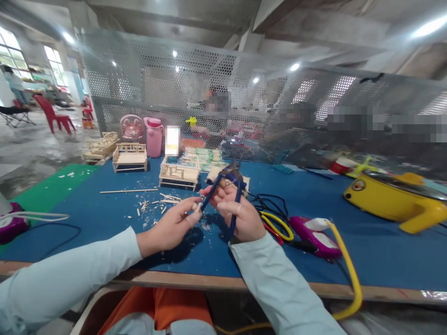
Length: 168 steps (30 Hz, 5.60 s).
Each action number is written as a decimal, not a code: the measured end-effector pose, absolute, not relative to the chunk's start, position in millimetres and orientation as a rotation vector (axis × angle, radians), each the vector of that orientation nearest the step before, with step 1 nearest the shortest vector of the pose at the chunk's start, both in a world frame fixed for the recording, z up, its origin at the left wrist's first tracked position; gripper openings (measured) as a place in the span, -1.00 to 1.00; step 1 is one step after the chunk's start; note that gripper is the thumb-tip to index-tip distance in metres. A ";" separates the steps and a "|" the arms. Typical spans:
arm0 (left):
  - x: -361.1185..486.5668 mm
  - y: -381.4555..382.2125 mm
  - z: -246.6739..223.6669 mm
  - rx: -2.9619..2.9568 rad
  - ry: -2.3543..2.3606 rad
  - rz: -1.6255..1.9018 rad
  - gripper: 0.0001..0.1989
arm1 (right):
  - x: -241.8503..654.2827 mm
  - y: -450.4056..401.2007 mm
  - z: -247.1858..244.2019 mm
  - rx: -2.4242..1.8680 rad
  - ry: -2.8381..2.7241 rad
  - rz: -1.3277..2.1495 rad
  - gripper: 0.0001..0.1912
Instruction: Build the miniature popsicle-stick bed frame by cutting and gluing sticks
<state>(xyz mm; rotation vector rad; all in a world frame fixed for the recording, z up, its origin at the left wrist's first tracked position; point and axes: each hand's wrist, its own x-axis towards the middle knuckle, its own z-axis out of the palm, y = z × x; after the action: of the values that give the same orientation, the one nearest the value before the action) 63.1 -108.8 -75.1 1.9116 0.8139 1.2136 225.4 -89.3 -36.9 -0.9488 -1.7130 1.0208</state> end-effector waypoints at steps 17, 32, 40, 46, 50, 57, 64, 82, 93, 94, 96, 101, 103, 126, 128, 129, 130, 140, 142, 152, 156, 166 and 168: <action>61.1 -102.5 -74.3 1.229 0.483 1.049 -0.61 | 207.1 -79.9 -60.0 -1.131 -1.675 0.773 -0.71; 62.5 -100.3 -74.6 1.094 0.554 1.069 -0.63 | 218.3 -73.9 -58.1 -1.175 -1.755 0.815 -0.63; 60.7 -99.1 -70.5 1.123 0.637 1.034 -0.64 | 231.1 -71.4 -57.9 -1.215 -1.789 0.594 -0.72; 60.7 -91.9 -73.7 1.135 0.768 1.141 -0.71 | 238.4 -79.5 -60.7 -1.196 -2.051 0.477 -0.51; 57.6 -85.8 -73.4 1.120 0.784 1.210 -0.74 | 236.6 -84.5 -59.5 -1.251 -2.233 0.405 -0.33; 56.4 -85.7 -69.3 1.106 0.798 1.185 -0.82 | 233.7 -85.8 -54.6 -1.274 -2.325 0.342 -0.28; 56.0 -83.0 -71.0 1.136 0.787 1.183 -0.79 | 233.3 -84.8 -54.7 -1.277 -2.360 0.289 -0.29; 52.0 -82.0 -72.0 1.228 0.825 1.203 -0.81 | 237.5 -76.1 -54.7 -1.288 -2.286 0.287 -0.32; 37.6 -54.9 -76.9 1.089 0.955 1.337 -0.90 | 217.4 -50.9 -56.6 -1.244 -2.263 0.241 -0.32; 35.5 -52.5 -77.2 1.099 0.971 1.339 -0.91 | 216.4 -51.5 -58.1 -1.241 -2.262 0.232 -0.31; 32.0 -49.8 -77.9 1.154 1.008 1.351 -0.90 | 216.4 -53.1 -61.3 -1.235 -2.260 0.211 -0.31; 30.5 -54.9 -79.8 1.533 1.019 1.256 -0.75 | 218.7 -55.3 -67.8 -1.221 -2.267 0.186 -0.31; 31.9 -60.0 -80.0 1.755 0.982 1.174 -0.73 | 218.3 -55.5 -70.7 -1.198 -2.280 0.182 -0.31; 33.8 -70.5 -79.5 2.069 1.413 1.042 -0.57 | 208.7 -57.1 -94.3 -1.104 -2.297 0.167 -0.44; 34.1 -70.1 -77.9 2.093 1.462 1.031 -0.57 | 206.5 -57.7 -95.3 -1.161 -2.302 0.120 -0.45; 34.4 -70.1 -76.9 2.092 1.483 1.022 -0.57 | 205.2 -59.1 -93.9 -1.206 -2.307 0.075 -0.46; 34.8 -70.1 -75.8 2.077 1.504 1.011 -0.56 | 203.9 -61.0 -91.5 -1.260 -2.318 0.006 -0.45; 30.0 -66.5 -74.5 2.079 1.327 0.992 -0.57 | 204.0 -62.6 -81.8 -1.365 -2.293 -0.090 -0.40; 28.6 -66.9 -75.5 2.087 1.258 1.040 -0.61 | 207.7 -58.4 -85.0 -1.343 -2.231 0.029 -0.39; 9.9 -47.5 -78.5 1.993 1.383 1.153 -0.68 | 212.4 -57.1 -82.0 -1.216 -2.201 0.099 -0.34; 5.3 -42.1 -80.0 1.936 1.399 1.242 -0.61 | 216.0 -56.9 -78.0 -1.428 -2.298 -0.110 -0.34; 20.6 -52.7 -79.0 2.434 1.274 1.296 -0.71 | 208.8 -67.1 -71.4 -1.486 -2.459 -0.373 -0.37; 21.7 -53.1 -78.0 2.468 1.280 1.307 -0.71 | 208.7 -66.5 -71.3 -1.456 -2.460 -0.366 -0.37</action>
<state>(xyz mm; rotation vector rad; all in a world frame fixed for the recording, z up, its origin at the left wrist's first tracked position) 21.7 -53.1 -78.0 2.4679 1.2799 1.3066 208.7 -66.5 -71.3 -1.4562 -2.4603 -0.3656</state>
